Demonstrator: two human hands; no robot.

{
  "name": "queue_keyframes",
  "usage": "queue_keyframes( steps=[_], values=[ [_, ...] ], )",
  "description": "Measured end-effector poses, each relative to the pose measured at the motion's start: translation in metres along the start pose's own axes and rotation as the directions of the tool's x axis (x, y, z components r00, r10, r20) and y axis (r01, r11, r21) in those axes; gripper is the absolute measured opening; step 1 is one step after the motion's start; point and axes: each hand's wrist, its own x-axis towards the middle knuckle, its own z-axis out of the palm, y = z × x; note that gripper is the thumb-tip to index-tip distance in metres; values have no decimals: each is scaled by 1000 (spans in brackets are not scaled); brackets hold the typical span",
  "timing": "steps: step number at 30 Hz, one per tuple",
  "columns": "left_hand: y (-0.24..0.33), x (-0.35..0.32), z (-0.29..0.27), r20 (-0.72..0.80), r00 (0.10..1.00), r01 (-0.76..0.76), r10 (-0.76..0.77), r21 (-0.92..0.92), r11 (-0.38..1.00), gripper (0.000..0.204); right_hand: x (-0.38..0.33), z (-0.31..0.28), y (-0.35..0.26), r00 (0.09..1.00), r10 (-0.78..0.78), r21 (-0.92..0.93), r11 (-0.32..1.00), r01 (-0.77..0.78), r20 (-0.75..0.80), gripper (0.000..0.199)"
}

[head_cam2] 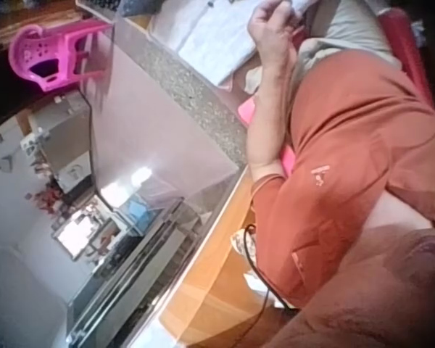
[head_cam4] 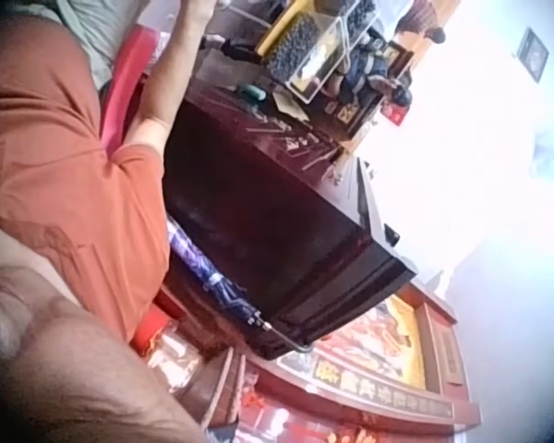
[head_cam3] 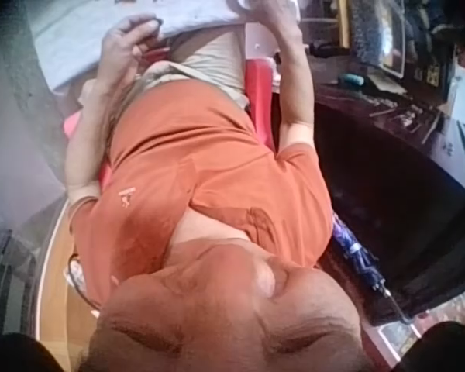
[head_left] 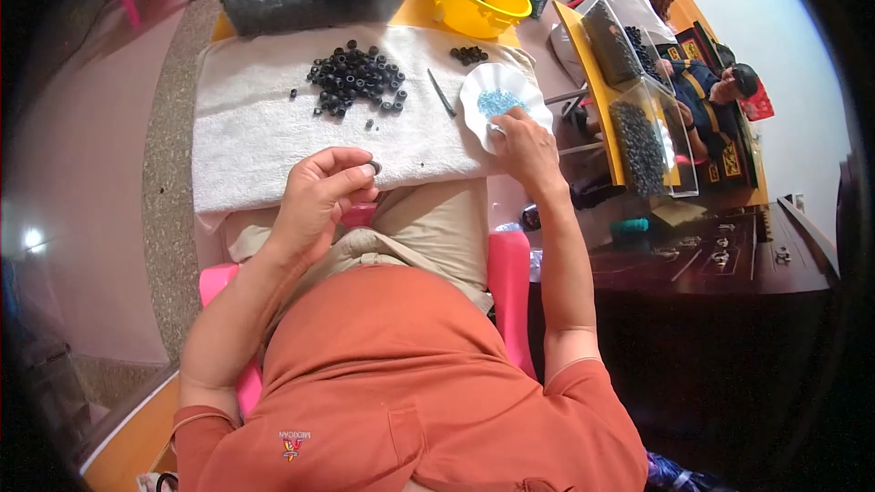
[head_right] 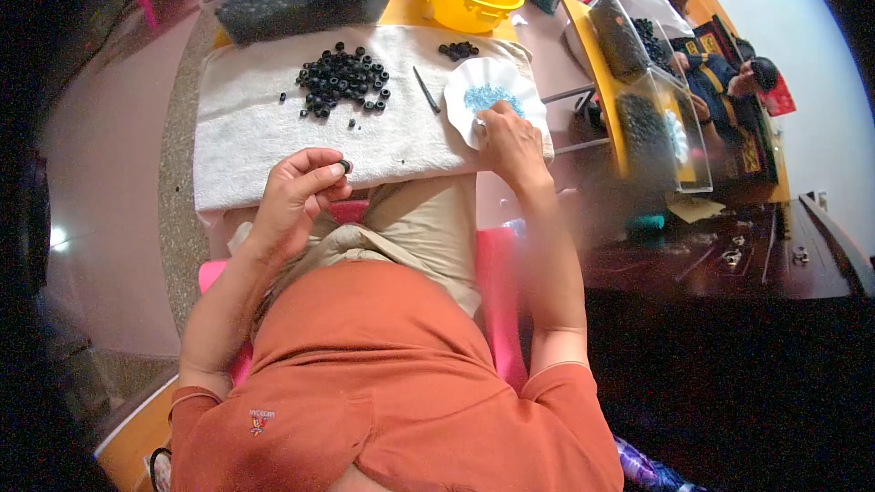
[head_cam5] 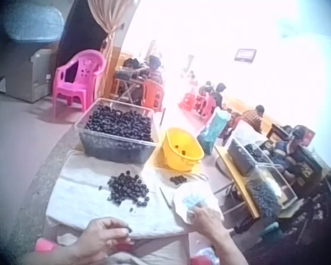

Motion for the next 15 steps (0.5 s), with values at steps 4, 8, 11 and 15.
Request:
queue_keyframes(
  steps=[4,8,11,15],
  values=[
    [1,-2,5,-30,1000,8,-8,-6,1000,18,2,3,3,1000,-4,5,1000,4,-5,21],
    [0,-2,4,-22,1000,9,-9,-10,1000,17,8,8,5,1000,-16,25,1000,16,5,20],
    [0,-1,4,-20,1000,-9,8,-19,1000,17,11,8,7,999,-43,25,999,43,16,19],
    [1,-3,6,-27,1000,3,-4,-12,1000,17,16,10,15,994,-106,25,994,106,32,18]
  ],
)
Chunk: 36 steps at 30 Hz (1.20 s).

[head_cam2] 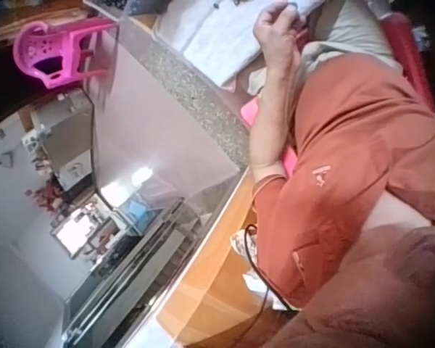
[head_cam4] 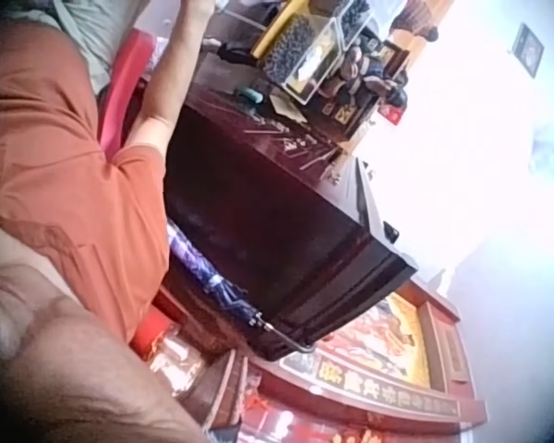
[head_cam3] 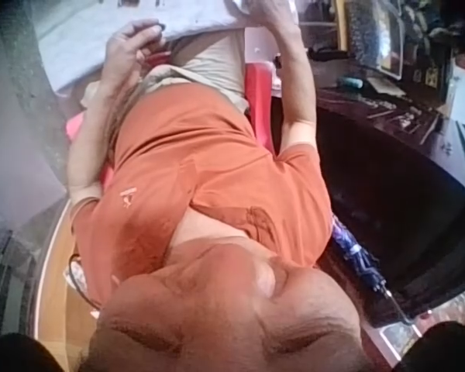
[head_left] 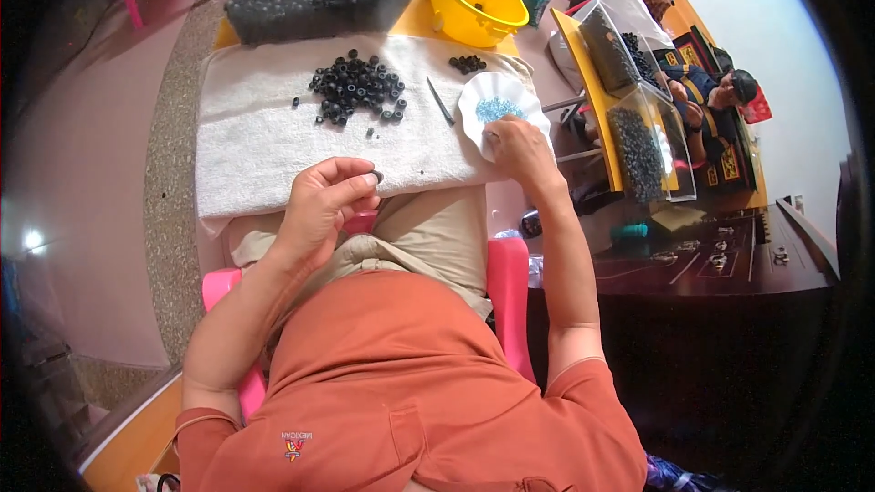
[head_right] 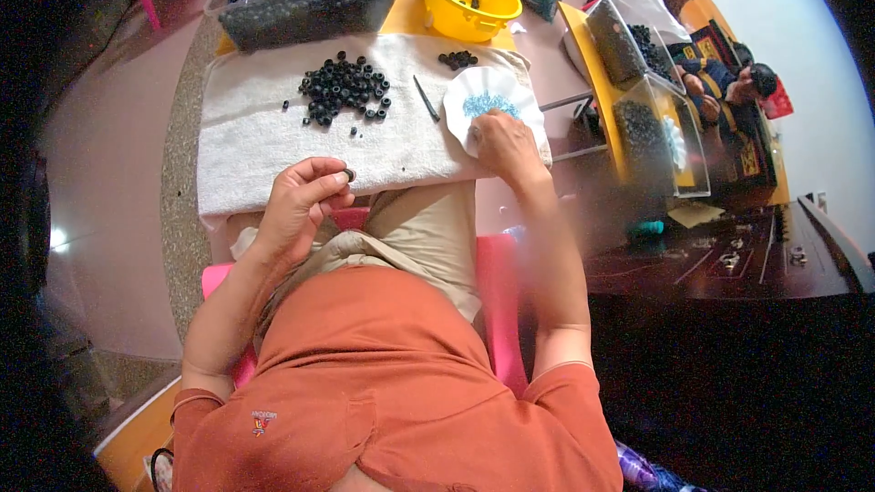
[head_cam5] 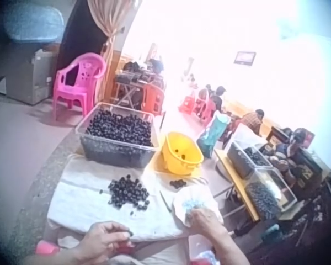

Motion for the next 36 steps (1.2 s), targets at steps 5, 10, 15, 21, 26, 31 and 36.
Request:
queue_keyframes(
  steps=[5,10,15,21,26,31,36],
  values=[
    [0,-1,-1,4,1000,13,-13,13,1000,17,5,-4,0,997,-54,-21,998,55,47,19],
    [1,-2,0,14,1000,17,-17,19,1000,13,7,-4,-1,997,-50,-27,998,52,64,20],
    [0,-2,-1,10,1000,17,-17,11,1000,13,8,-6,-2,996,-29,-36,999,31,79,22],
    [1,-2,-1,19,1000,18,-18,17,1000,13,9,-12,-6,996,-46,-32,998,49,70,20],
    [-1,-1,-1,15,1000,19,-20,24,1000,13,8,-16,-10,997,-15,7,1000,15,77,17],
    [-2,-1,0,27,999,16,-17,21,1000,12,8,-10,-3,999,4,50,999,-5,33,16],
    [-2,-1,0,25,999,22,-23,25,999,13,7,-9,1,998,-54,137,989,52,9,19]
  ],
)
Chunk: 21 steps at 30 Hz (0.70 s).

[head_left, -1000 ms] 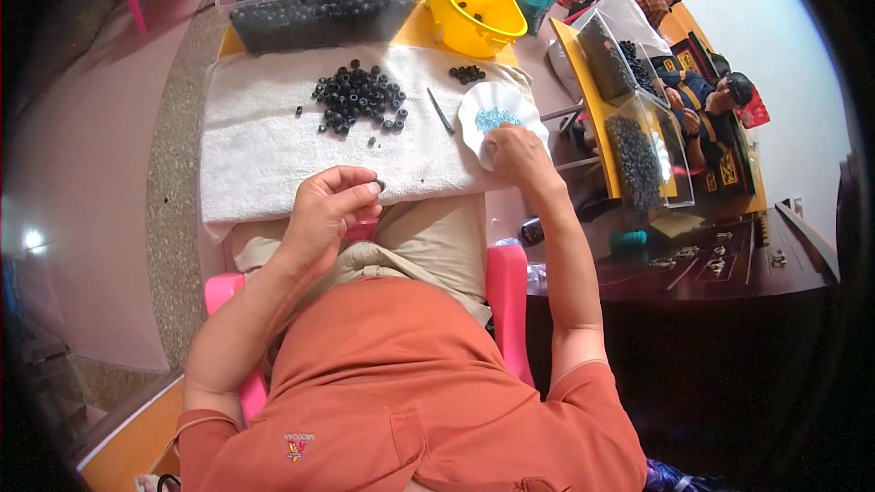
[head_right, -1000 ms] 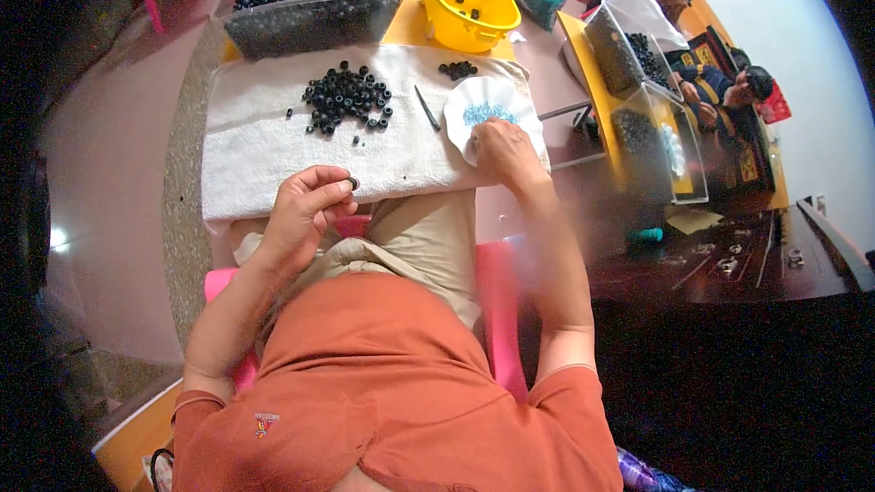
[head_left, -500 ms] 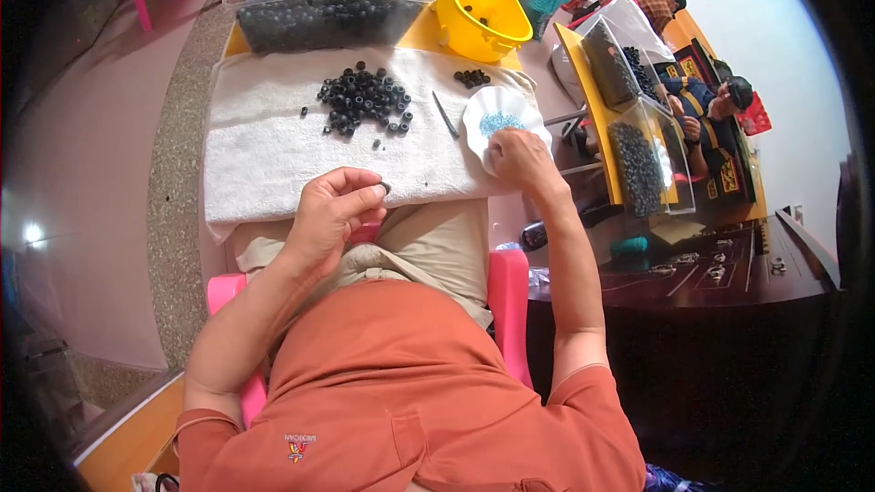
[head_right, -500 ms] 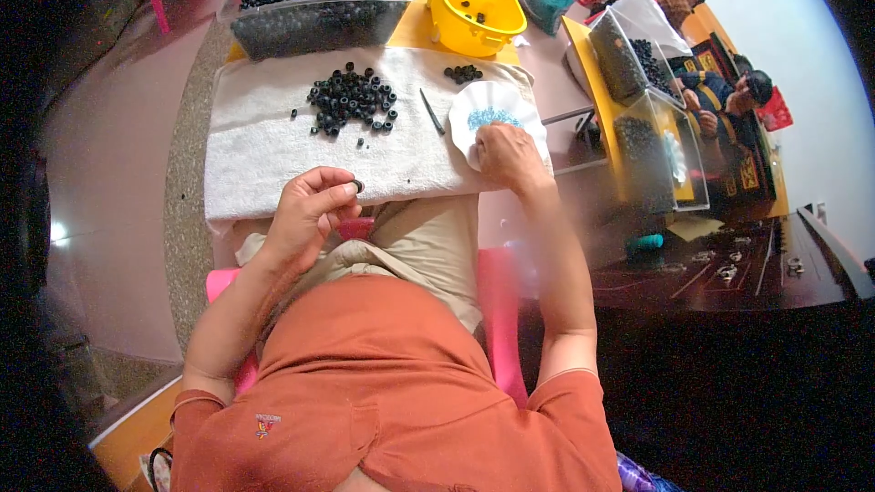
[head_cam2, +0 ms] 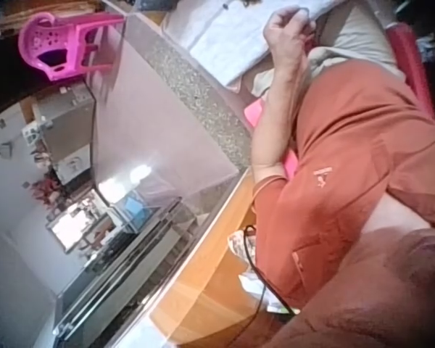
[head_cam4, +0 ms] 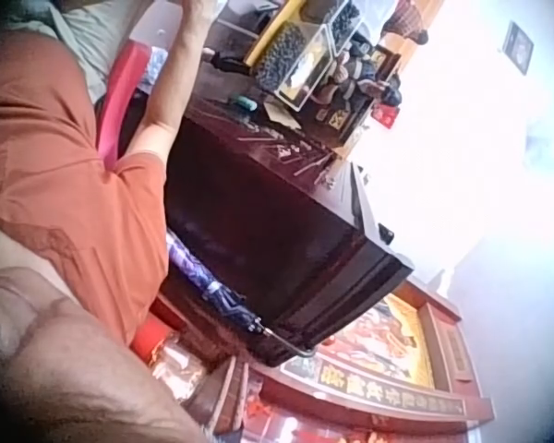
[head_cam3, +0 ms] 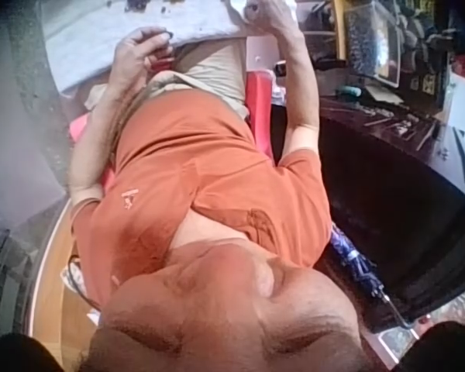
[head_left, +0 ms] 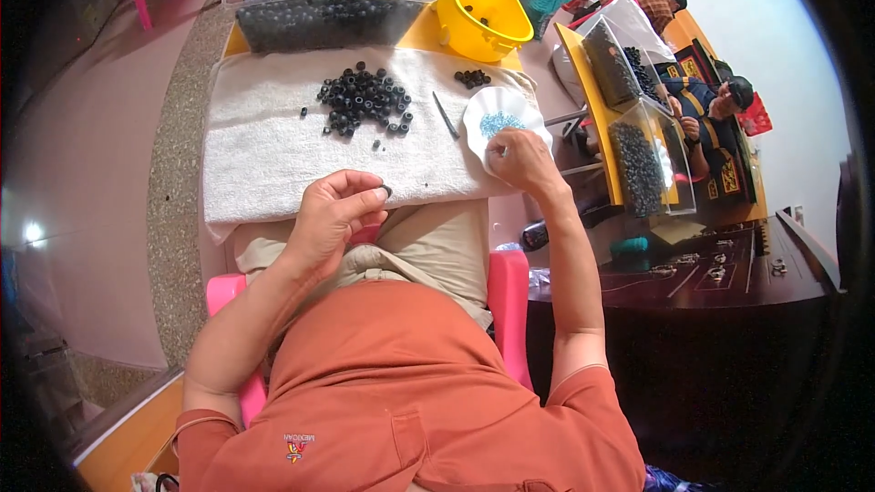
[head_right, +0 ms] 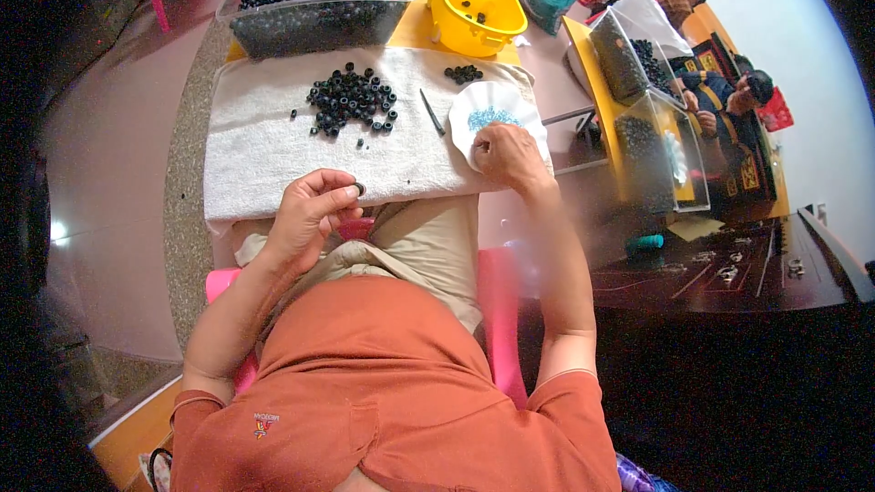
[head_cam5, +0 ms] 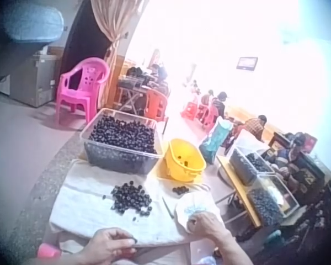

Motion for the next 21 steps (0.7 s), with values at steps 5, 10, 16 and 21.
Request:
queue_keyframes(
  steps=[5,10,16,21],
  values=[
    [0,-1,0,-1,1000,-9,9,1,1000,14,-1,-3,-3,1000,-6,3,1000,6,22,17],
    [1,-1,1,-4,1000,0,0,-5,1000,15,-1,-3,-3,1000,-12,21,1000,12,1,17],
    [-1,0,-1,0,1000,4,-4,-9,1000,15,-3,1,3,1000,-10,60,998,12,-25,14],
    [-1,1,-1,3,1000,3,-3,-13,1000,15,-5,4,1,996,-2,124,992,13,-88,10]
  ],
)
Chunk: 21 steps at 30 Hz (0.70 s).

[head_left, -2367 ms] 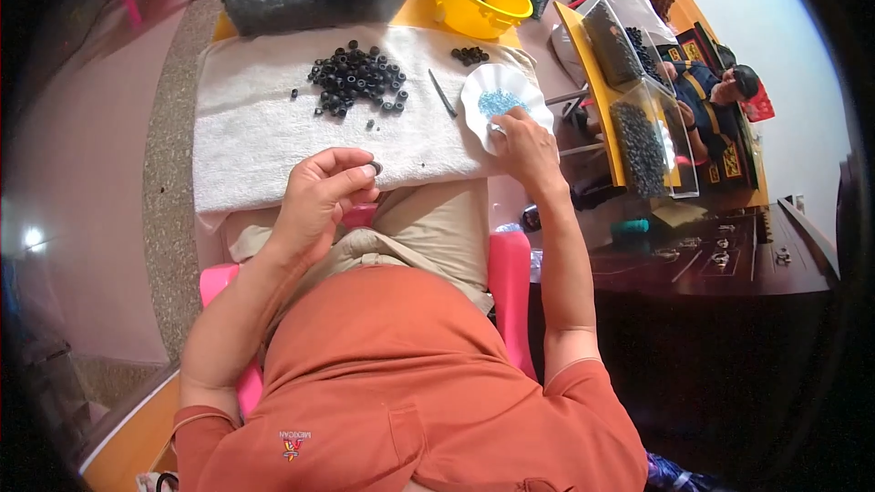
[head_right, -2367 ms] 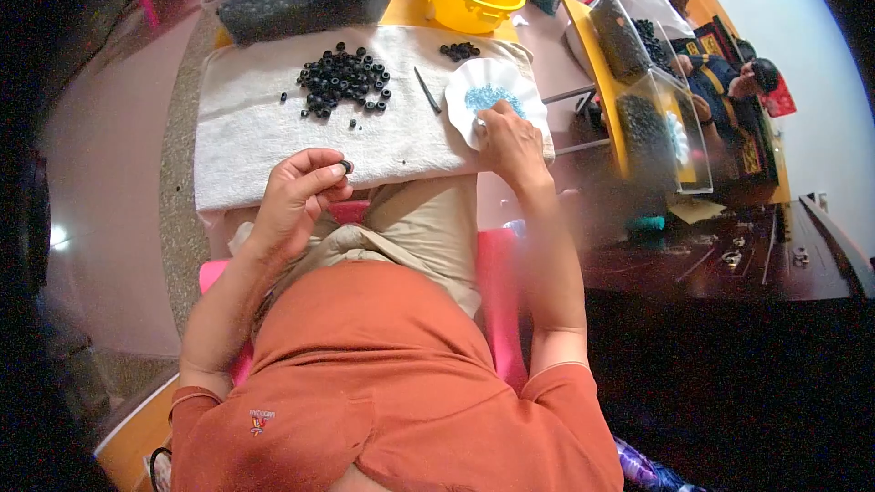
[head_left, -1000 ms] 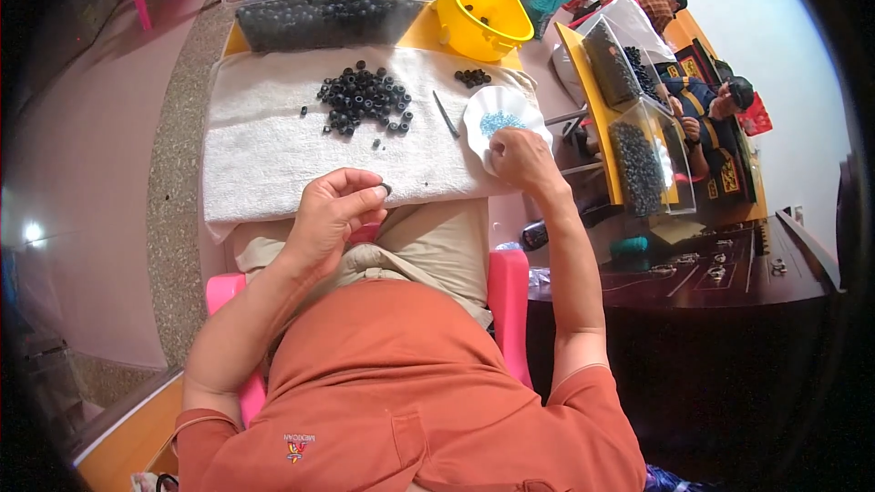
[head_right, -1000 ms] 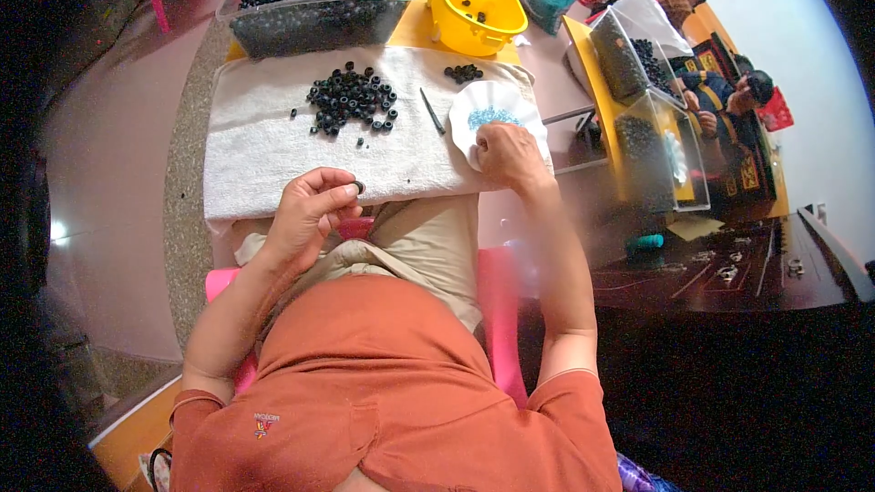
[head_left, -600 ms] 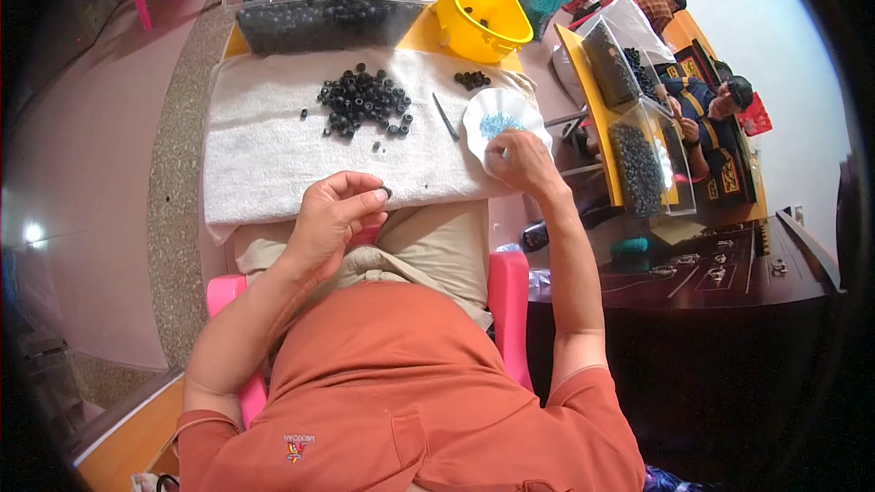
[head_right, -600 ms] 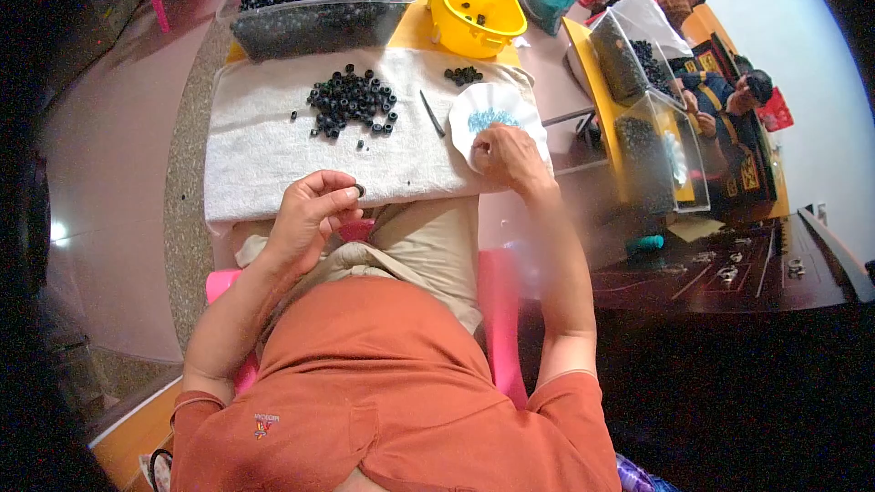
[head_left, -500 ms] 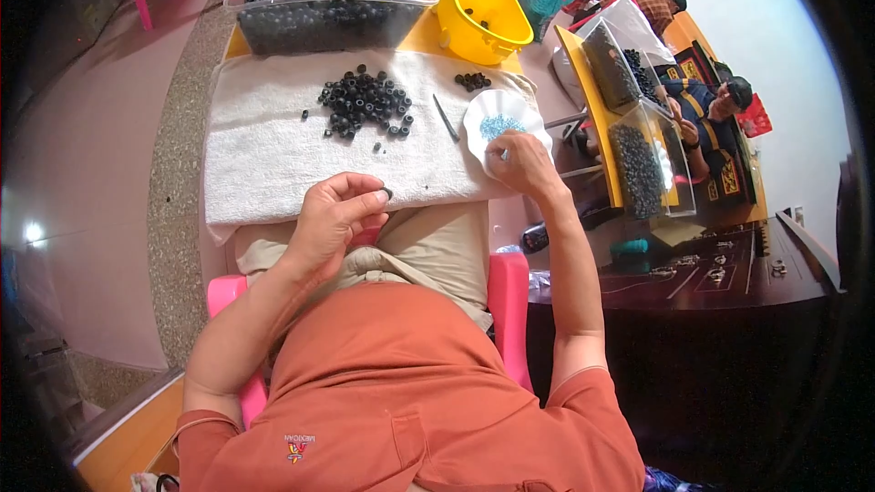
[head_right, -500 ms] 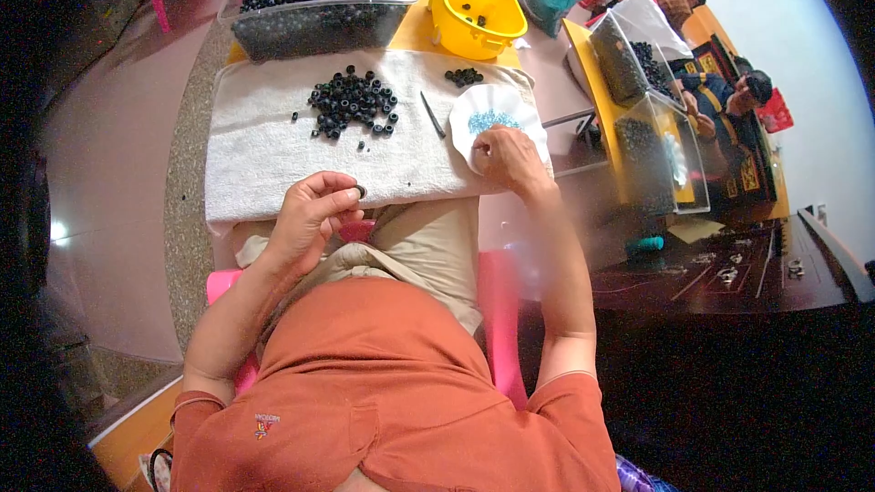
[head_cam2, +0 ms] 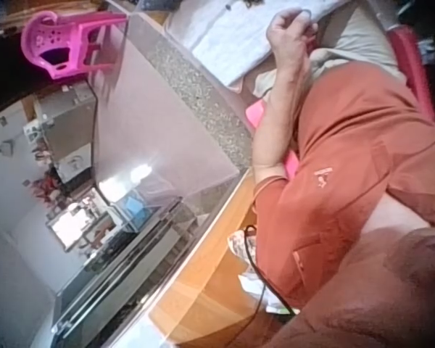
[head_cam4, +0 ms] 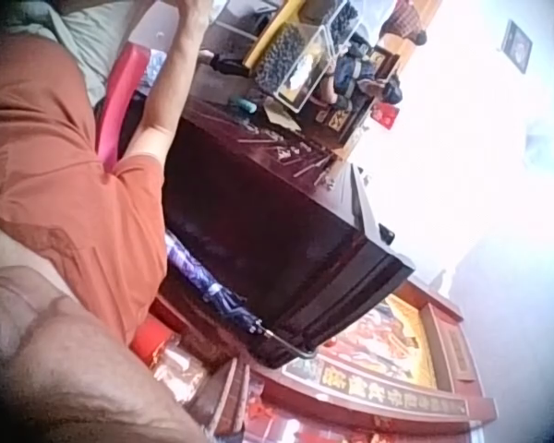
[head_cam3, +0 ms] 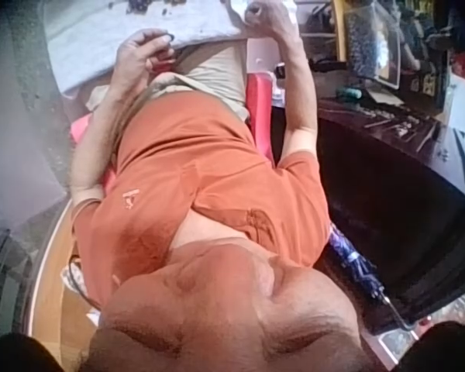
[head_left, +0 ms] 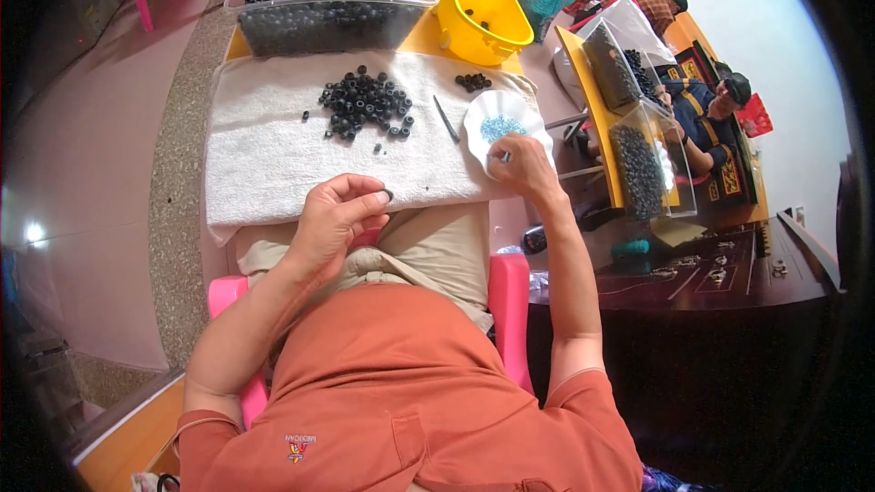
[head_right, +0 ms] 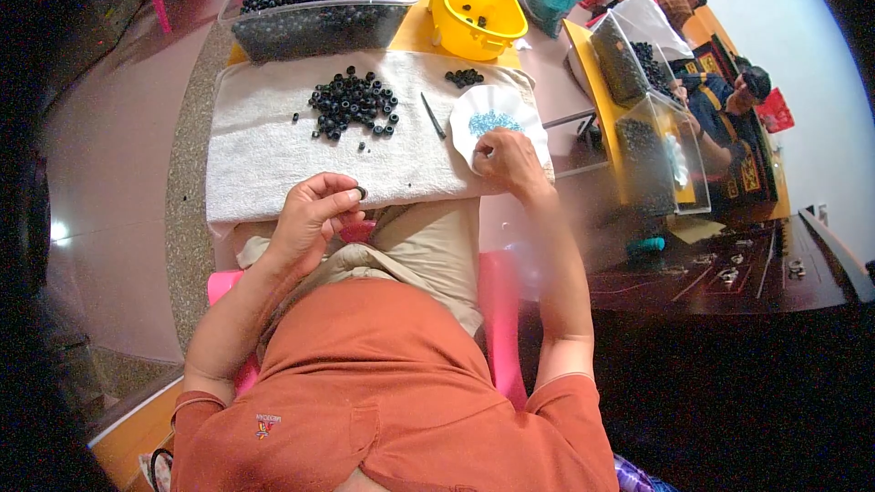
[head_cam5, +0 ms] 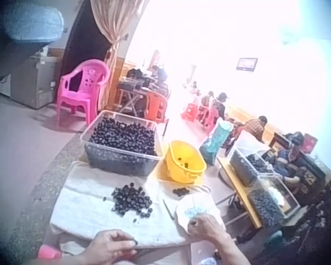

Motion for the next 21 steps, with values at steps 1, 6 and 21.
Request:
queue_keyframes(
  steps=[1,6,21],
  values=[
    [0,0,1,3,1000,-1,1,2,1000,14,0,1,1,1000,0,0,1000,0,-1,10],
    [2,-2,6,-16,1000,17,-17,-19,1000,12,-4,2,9,999,-5,61,998,8,-43,12],
    [-7,2,7,14,1000,14,-14,2,1000,15,-14,9,23,972,217,610,783,-120,-88,5]
  ],
)
